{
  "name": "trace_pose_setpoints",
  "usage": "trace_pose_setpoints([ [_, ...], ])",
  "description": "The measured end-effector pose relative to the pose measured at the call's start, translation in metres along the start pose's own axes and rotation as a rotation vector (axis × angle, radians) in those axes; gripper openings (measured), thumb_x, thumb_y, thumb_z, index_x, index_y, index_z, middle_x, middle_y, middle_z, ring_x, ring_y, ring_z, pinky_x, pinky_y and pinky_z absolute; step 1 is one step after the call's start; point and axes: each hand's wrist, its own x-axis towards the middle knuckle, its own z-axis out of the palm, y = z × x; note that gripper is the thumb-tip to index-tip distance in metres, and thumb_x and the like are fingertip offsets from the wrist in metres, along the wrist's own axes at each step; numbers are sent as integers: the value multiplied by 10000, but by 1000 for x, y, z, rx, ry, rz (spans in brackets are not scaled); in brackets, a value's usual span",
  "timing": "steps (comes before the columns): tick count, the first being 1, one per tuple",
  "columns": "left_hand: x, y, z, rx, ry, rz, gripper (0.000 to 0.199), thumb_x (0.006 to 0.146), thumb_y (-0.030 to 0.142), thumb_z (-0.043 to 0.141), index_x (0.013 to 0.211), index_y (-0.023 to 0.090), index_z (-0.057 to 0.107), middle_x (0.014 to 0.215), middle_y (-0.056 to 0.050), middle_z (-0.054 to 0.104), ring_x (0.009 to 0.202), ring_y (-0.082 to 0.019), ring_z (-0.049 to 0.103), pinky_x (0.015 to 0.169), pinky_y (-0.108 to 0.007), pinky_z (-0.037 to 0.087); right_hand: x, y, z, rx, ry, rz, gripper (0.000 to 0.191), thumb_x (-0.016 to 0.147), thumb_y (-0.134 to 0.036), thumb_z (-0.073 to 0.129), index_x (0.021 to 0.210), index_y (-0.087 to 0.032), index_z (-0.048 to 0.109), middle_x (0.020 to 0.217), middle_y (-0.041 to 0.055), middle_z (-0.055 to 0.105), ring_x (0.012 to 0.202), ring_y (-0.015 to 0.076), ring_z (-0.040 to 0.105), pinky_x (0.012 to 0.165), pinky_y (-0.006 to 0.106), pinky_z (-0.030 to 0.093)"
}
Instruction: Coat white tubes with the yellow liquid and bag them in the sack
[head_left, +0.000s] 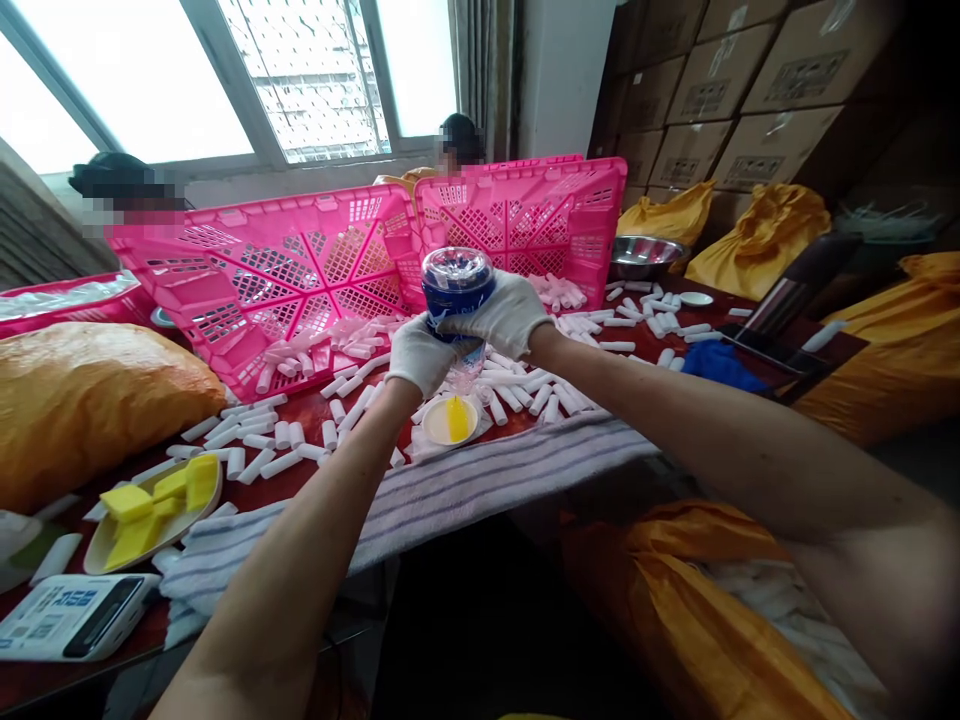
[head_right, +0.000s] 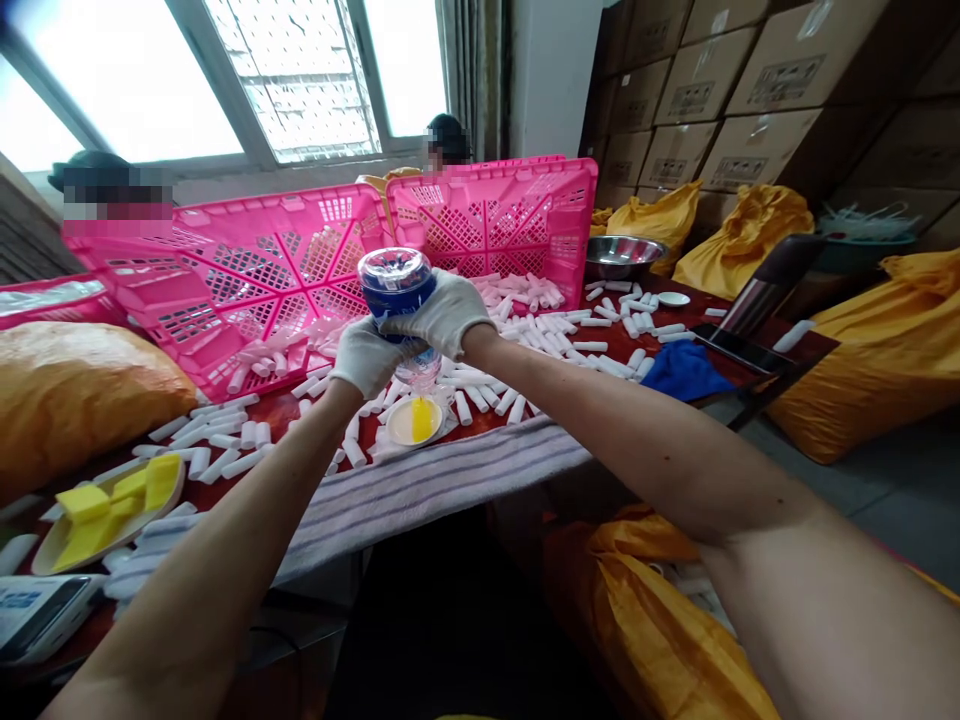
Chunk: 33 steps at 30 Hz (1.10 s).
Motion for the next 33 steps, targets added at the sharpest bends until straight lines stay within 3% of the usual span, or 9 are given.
trace_pose_setpoints([
  [12,0,-8,-4,19,-10,2,433,482,340,828,827,121,686,805,-34,711,737,-183,611,697,-283,498,4,4,9,46,7,-12,539,478,-417,800,930,-145,690,850,0,692,788,168,621,783,302,510],
  [26,1,-5,-13,69,7,9,422,471,308,830,821,116,692,783,-24,708,741,-183,607,702,-277,490,6,1,16,55,-4,-6,644,444,-507,807,950,-129,686,859,10,673,804,182,606,809,334,497],
  [33,0,-11,-15,75,17,0,429,482,317,827,841,123,696,798,-26,708,739,-182,608,693,-274,491,5,1,19,66,-5,2,576,482,-428,803,951,-118,678,873,23,676,789,174,609,788,320,504],
])
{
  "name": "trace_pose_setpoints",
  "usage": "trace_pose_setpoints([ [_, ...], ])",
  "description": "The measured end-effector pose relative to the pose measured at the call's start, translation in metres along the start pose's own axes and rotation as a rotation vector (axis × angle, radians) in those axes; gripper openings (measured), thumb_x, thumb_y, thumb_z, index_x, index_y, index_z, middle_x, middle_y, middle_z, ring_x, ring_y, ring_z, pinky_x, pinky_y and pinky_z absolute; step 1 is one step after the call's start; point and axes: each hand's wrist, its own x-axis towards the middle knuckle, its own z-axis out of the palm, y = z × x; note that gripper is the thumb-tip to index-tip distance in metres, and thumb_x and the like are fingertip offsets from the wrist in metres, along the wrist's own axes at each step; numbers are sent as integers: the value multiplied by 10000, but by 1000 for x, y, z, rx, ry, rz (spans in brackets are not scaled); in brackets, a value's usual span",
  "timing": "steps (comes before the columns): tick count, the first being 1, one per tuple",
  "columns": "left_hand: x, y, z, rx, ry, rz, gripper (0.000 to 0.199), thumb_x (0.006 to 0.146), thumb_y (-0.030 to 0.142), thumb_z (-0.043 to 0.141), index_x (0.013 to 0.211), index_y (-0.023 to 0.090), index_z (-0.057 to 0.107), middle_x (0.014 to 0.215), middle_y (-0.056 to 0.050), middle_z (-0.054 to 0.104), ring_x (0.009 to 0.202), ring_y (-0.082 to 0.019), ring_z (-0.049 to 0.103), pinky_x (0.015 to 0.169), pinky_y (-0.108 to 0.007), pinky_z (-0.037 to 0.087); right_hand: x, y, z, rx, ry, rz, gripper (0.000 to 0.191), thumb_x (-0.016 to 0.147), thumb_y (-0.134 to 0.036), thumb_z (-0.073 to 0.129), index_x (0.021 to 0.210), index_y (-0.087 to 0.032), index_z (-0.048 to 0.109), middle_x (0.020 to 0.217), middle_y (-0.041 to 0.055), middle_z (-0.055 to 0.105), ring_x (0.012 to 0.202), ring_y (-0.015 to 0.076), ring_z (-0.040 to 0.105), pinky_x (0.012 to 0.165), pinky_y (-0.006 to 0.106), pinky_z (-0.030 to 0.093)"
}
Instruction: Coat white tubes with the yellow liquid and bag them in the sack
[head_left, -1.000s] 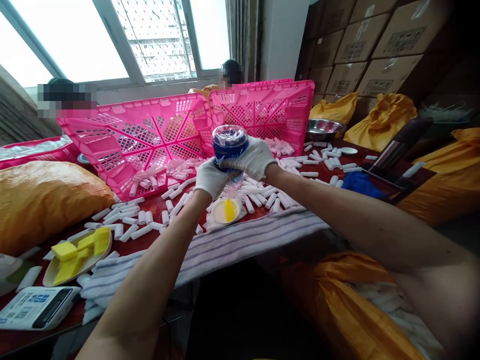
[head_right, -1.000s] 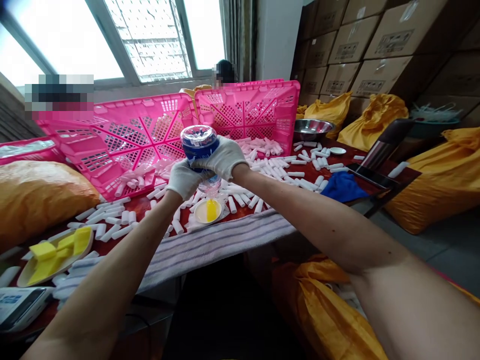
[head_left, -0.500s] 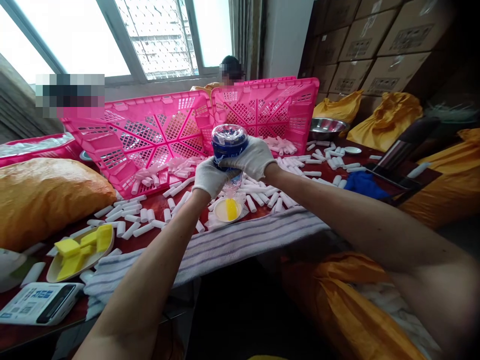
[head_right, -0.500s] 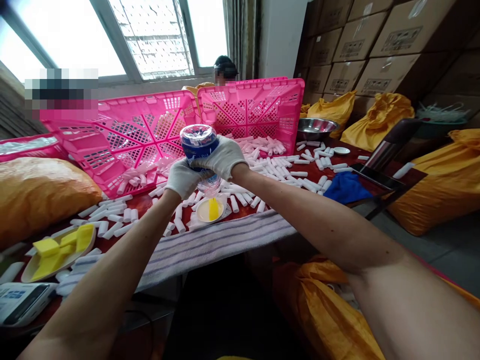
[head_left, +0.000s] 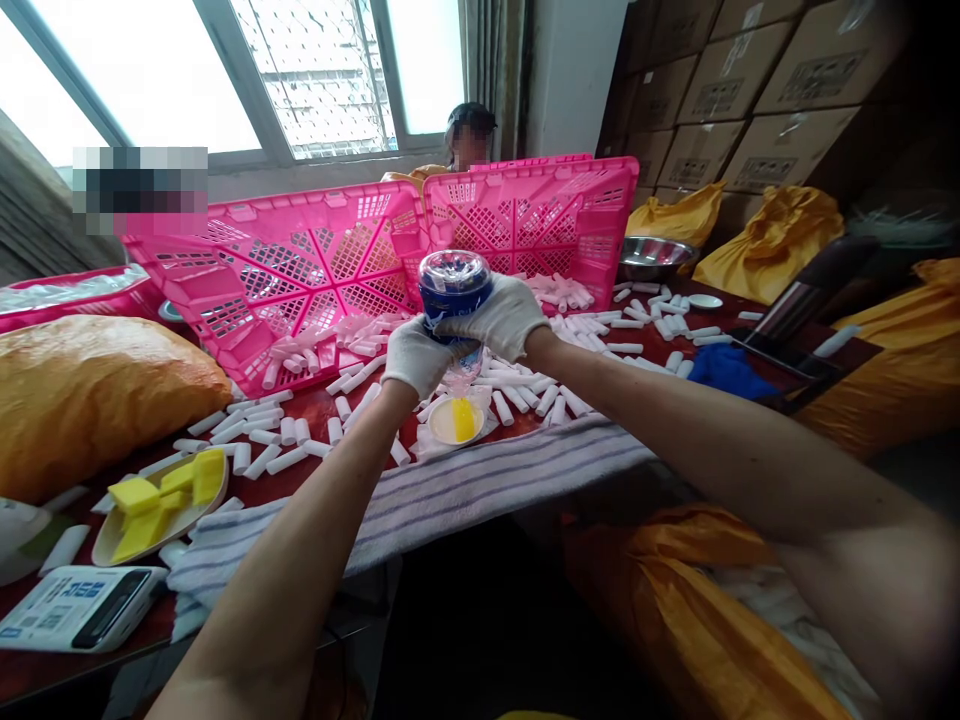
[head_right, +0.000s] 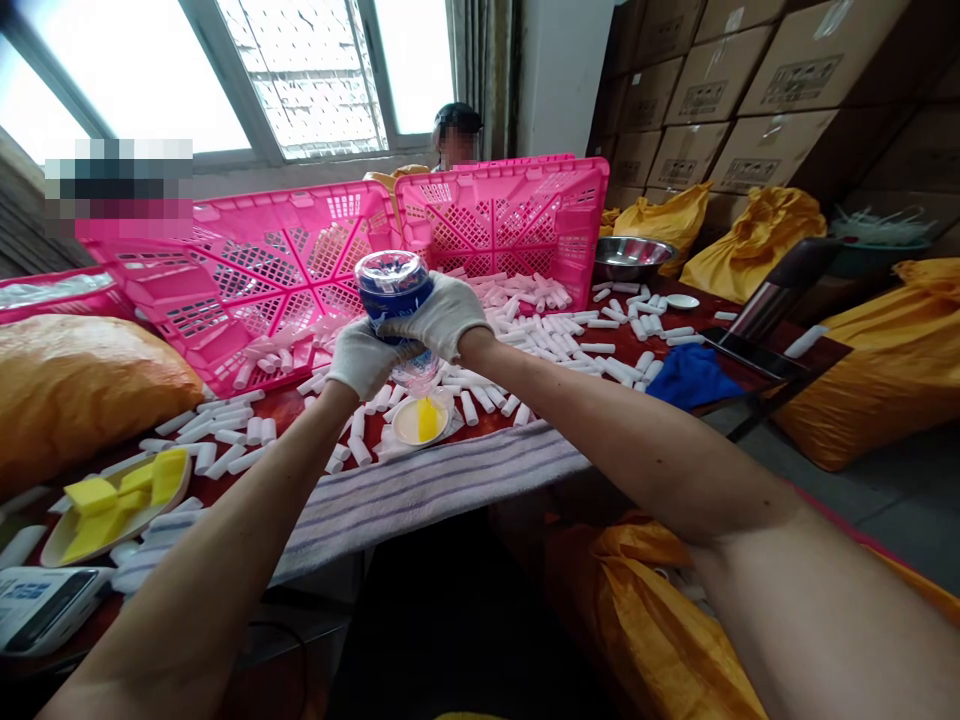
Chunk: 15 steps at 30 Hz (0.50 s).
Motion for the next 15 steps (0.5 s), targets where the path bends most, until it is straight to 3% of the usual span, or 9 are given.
trace_pose_setpoints([
  [8,-5,3,0,8,11,-40,446,448,315,835,826,121,699,793,-24,706,726,-176,602,697,-274,499,0,3,2,-5,-12,-1,572,486,-391,802,971,-117,673,888,30,683,818,183,624,815,329,513],
  [15,-5,6,1,-75,-1,-41,447,443,260,832,846,117,700,800,-29,710,729,-171,609,719,-276,508,2,7,5,5,-6,-2,585,440,-514,814,902,-177,693,863,-13,685,791,185,639,804,323,534],
])
